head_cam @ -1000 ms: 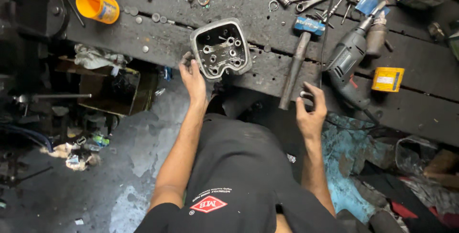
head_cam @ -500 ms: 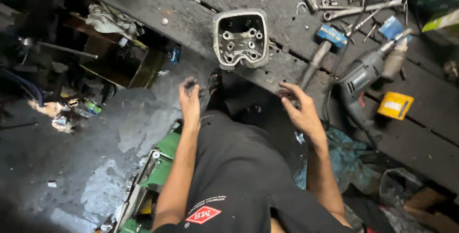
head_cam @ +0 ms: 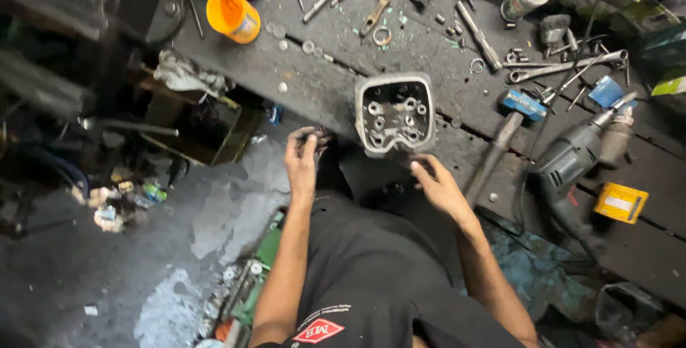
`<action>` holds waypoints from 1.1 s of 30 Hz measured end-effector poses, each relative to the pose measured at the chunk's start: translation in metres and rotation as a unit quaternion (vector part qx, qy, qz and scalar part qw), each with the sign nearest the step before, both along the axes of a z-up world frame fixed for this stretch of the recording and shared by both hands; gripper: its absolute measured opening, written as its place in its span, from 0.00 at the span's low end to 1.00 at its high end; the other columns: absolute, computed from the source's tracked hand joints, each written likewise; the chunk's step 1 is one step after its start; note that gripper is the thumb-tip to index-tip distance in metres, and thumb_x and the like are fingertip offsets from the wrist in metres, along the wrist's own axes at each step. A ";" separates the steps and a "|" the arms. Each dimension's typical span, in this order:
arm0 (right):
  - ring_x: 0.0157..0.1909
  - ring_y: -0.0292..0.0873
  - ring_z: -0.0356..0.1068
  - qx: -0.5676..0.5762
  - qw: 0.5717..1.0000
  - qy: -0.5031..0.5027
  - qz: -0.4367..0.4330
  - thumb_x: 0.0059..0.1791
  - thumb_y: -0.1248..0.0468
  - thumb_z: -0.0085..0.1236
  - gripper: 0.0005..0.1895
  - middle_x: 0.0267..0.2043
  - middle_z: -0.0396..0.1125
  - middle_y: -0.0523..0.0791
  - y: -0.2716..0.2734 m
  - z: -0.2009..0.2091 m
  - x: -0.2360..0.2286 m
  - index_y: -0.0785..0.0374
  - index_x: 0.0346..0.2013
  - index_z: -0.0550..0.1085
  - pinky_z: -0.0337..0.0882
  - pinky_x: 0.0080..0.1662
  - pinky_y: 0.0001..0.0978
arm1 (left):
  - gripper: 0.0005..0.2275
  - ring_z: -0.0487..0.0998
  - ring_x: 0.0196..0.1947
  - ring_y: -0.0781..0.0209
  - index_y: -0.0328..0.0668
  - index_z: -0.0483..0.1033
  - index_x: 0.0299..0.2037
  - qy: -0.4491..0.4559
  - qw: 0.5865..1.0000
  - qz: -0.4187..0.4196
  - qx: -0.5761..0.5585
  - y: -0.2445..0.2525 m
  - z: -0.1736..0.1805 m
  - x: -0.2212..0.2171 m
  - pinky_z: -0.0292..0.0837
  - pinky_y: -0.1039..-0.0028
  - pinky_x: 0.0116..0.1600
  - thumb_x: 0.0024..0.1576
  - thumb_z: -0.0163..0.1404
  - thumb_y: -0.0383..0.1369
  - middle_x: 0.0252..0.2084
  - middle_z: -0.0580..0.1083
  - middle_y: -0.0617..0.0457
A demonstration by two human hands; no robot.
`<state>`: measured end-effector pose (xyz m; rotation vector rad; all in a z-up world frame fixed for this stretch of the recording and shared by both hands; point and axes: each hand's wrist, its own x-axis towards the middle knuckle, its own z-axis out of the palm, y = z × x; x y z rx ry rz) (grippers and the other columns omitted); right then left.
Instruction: The person uses a rotary tool to grind the interior surfaces of a metal engine part, then wipes the part with a cloth and uses a screwdriver to scrape residue from the holes. The person continues to wipe and scrape the part repeatedly.
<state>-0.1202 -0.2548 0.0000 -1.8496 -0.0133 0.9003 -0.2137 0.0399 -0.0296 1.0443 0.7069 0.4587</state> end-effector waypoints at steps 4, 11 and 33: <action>0.48 0.41 0.71 -0.100 0.991 0.046 -0.072 0.56 0.46 0.45 0.26 0.49 0.74 0.49 0.004 -0.022 0.018 0.66 0.53 0.74 0.71 0.48 0.36 | 0.10 0.81 0.47 0.62 0.34 0.80 0.52 -0.013 0.989 -0.116 0.086 0.031 0.023 0.061 0.75 0.73 0.55 0.65 0.48 0.28 0.46 0.81 0.49; 0.56 0.47 0.67 -0.150 0.947 -0.238 -0.152 0.59 0.52 0.51 0.24 0.55 0.66 0.54 0.031 -0.013 0.059 0.71 0.59 0.68 0.67 0.59 0.41 | 0.10 0.80 0.49 0.64 0.36 0.80 0.53 -0.064 0.930 -0.325 0.159 0.066 0.053 0.155 0.74 0.74 0.57 0.64 0.50 0.28 0.48 0.81 0.50; 0.68 0.48 0.62 0.065 0.888 -0.120 -0.440 0.52 0.63 0.55 0.36 0.68 0.59 0.56 0.119 -0.002 0.021 0.64 0.72 0.52 0.65 0.64 0.39 | 0.28 0.68 0.68 0.53 0.39 0.58 0.71 -0.155 0.838 -0.505 0.136 0.027 0.025 0.243 0.59 0.67 0.72 0.60 0.51 0.29 0.67 0.68 0.44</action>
